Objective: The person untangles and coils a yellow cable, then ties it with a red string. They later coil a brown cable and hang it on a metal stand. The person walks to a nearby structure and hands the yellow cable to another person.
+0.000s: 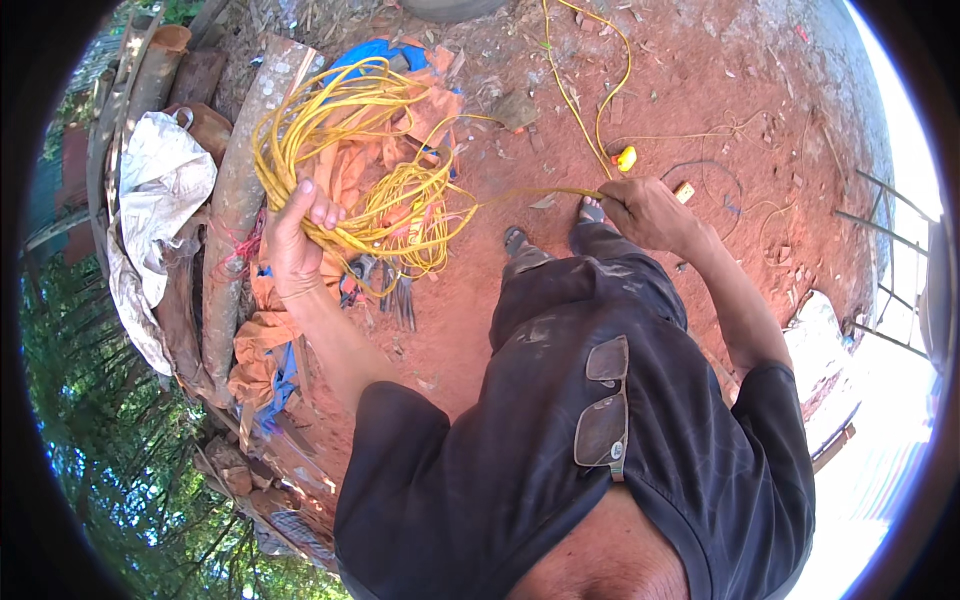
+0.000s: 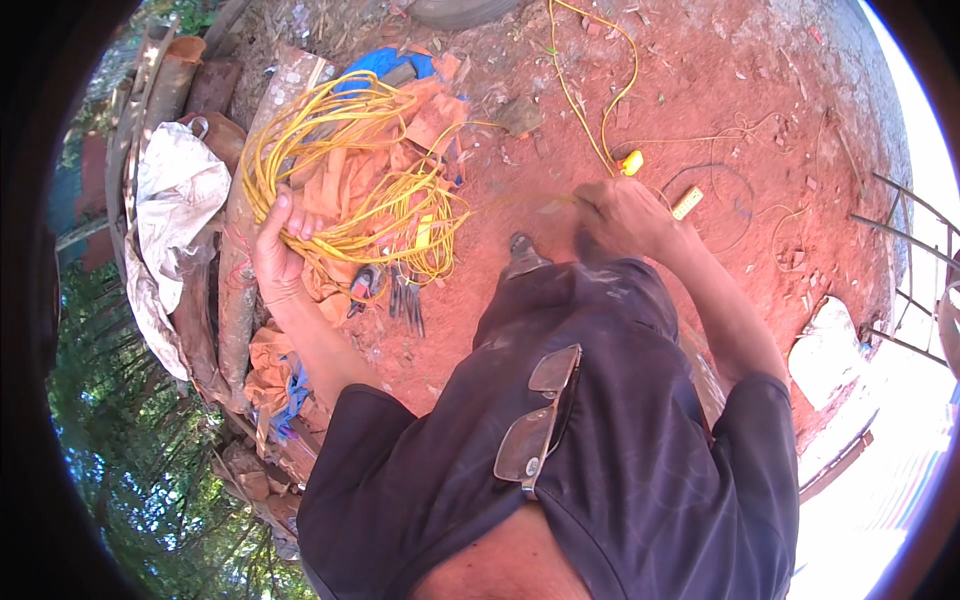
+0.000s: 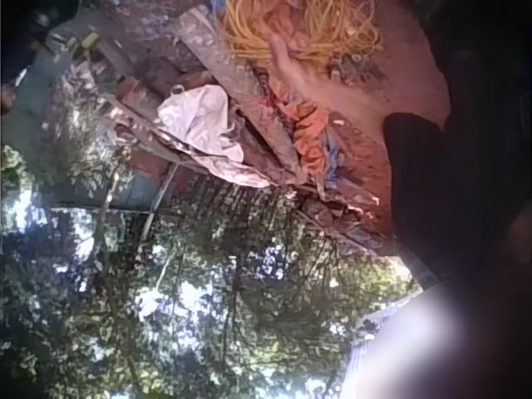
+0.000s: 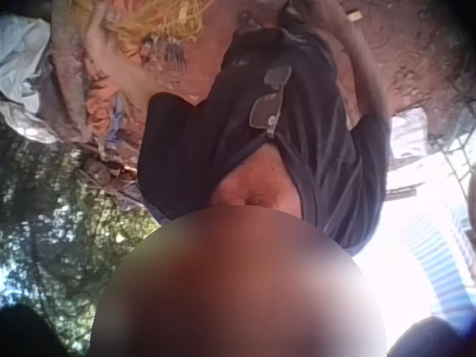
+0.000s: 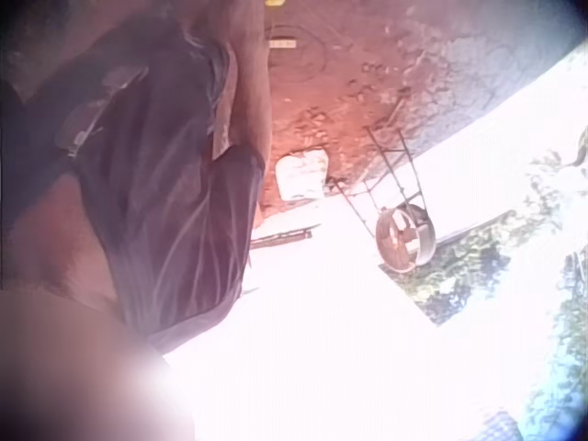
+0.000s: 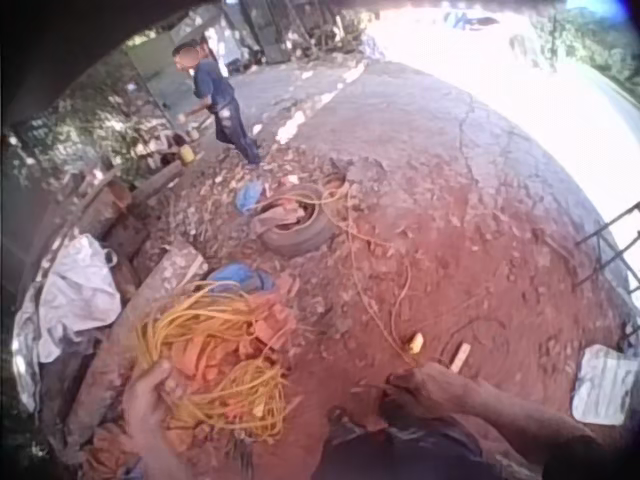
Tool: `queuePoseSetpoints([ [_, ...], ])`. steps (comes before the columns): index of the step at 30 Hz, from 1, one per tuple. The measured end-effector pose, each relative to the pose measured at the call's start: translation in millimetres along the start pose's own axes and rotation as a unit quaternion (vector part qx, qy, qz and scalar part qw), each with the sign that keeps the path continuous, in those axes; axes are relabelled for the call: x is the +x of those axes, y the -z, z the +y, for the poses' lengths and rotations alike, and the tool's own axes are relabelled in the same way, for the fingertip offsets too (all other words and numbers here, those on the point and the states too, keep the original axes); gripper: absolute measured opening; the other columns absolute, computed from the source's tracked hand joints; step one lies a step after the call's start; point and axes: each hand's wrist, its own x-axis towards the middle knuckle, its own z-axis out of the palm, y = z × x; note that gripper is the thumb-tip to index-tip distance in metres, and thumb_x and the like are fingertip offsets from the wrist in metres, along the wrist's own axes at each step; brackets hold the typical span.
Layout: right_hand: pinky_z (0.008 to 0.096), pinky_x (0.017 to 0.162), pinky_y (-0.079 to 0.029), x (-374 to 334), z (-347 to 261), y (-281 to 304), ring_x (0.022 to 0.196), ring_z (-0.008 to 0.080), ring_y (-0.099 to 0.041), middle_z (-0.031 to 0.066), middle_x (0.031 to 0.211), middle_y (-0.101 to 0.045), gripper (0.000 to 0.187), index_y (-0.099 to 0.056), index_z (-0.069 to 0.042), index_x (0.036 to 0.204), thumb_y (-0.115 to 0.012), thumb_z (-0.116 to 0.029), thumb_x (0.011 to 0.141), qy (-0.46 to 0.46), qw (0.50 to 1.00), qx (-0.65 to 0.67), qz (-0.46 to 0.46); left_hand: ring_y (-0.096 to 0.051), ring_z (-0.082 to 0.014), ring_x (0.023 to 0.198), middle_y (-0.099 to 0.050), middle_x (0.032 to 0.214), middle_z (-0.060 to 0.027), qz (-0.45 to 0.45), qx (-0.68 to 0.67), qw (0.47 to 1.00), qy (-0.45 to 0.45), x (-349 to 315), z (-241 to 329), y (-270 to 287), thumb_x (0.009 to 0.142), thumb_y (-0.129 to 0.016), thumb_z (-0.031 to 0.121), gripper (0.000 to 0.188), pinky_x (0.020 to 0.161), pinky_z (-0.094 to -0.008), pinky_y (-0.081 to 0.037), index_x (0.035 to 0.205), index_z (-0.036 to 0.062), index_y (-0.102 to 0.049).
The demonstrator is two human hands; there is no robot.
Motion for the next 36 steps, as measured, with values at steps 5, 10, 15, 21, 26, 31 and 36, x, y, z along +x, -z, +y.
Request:
queuePoseSetpoints([
  [5, 0.0517, 0.065, -0.050, 8.8, -1.6, 9.0, 0.075, 0.0448, -0.063, 0.0278, 0.079, -0.063, 0.012, -0.061, 0.002, 0.085, -0.055, -0.009, 0.084, 0.079, 0.996, -0.001, 0.034, -0.049, -0.0138, 0.061, -0.047, 0.066, 0.0009, -0.040, 0.052, 0.998, 0.017, 23.6, -9.1, -49.5, 0.094, -0.068, 0.019, 0.020, 0.069, -0.0346, -0.049, 0.107, 0.0084, -0.057],
  [10, 0.0500, 0.065, -0.052, 25.8, -12.7, -16.9, 0.074, 0.0414, -0.066, 0.0263, 0.076, -0.064, 0.012, -0.063, 0.001, 0.086, -0.057, -0.008, 0.081, 0.127, 0.992, -0.005, 0.017, -0.055, -0.0160, 0.061, -0.054, 0.070, -0.0032, -0.050, 0.093, 0.992, 0.061, 27.0, -34.4, -97.4, 0.090, -0.071, 0.015, 0.022, 0.063, -0.0342, -0.050, 0.102, 0.0065, -0.055],
  [15, 0.0480, 0.065, -0.054, 26.7, -15.9, -56.9, 0.073, 0.0379, -0.069, 0.0209, 0.073, -0.065, 0.015, -0.063, 0.002, 0.088, -0.061, -0.009, 0.079, 0.133, 0.991, -0.027, -0.008, -0.057, -0.0163, 0.061, -0.055, 0.069, -0.0044, -0.099, 0.143, 0.977, 0.127, 31.1, -54.6, -111.2, 0.088, -0.071, 0.014, 0.023, 0.060, -0.0336, -0.052, 0.101, 0.0057, -0.054],
  [21, 0.0471, 0.069, -0.054, 38.6, -14.8, -64.7, 0.079, 0.0398, -0.067, 0.0197, 0.081, -0.064, 0.027, -0.066, -0.001, 0.104, -0.062, -0.009, 0.079, 0.137, 0.986, 0.024, -0.097, -0.065, -0.0177, 0.067, -0.069, 0.078, -0.0102, -0.161, 0.216, 0.947, 0.176, 50.4, -96.4, -125.5, 0.087, -0.071, 0.023, 0.022, 0.063, -0.0308, -0.052, 0.090, 0.0025, -0.064],
  [26, 0.0467, 0.069, -0.054, 56.9, -22.6, -60.0, 0.080, 0.0369, -0.068, 0.0170, 0.083, -0.065, 0.018, -0.066, -0.003, 0.089, -0.066, -0.013, 0.074, 0.149, 0.977, -0.045, -0.146, -0.067, -0.0172, 0.071, -0.069, 0.083, -0.0104, -0.187, 0.165, 0.909, 0.335, 77.7, -135.5, -136.6, 0.087, -0.072, 0.023, 0.025, 0.066, -0.0317, -0.055, 0.096, 0.0016, -0.064],
  [31, 0.0444, 0.068, -0.054, 59.6, -28.0, -64.4, 0.079, 0.0311, -0.069, 0.0113, 0.079, -0.067, 0.012, -0.068, -0.007, 0.080, -0.067, -0.016, 0.072, 0.230, 0.968, -0.093, -0.024, -0.070, -0.0199, 0.082, -0.070, 0.099, -0.0172, -0.206, 0.102, 0.856, 0.463, 98.5, -177.3, -138.1, 0.090, -0.070, 0.020, 0.028, 0.077, -0.0317, -0.058, 0.109, 0.0021, -0.059],
  [36, 0.0436, 0.063, -0.055, 72.2, -51.3, -94.9, 0.077, 0.0290, -0.071, 0.0111, 0.075, -0.070, 0.012, -0.072, -0.007, 0.072, -0.066, -0.018, 0.073, 0.242, 0.966, -0.067, -0.055, -0.072, -0.0220, 0.085, -0.071, 0.104, -0.0198, -0.254, 0.045, 0.796, 0.547, 117.8, -217.0, -148.7, 0.093, -0.067, 0.019, 0.029, 0.075, -0.0327, -0.059, 0.114, 0.0020, -0.057],
])
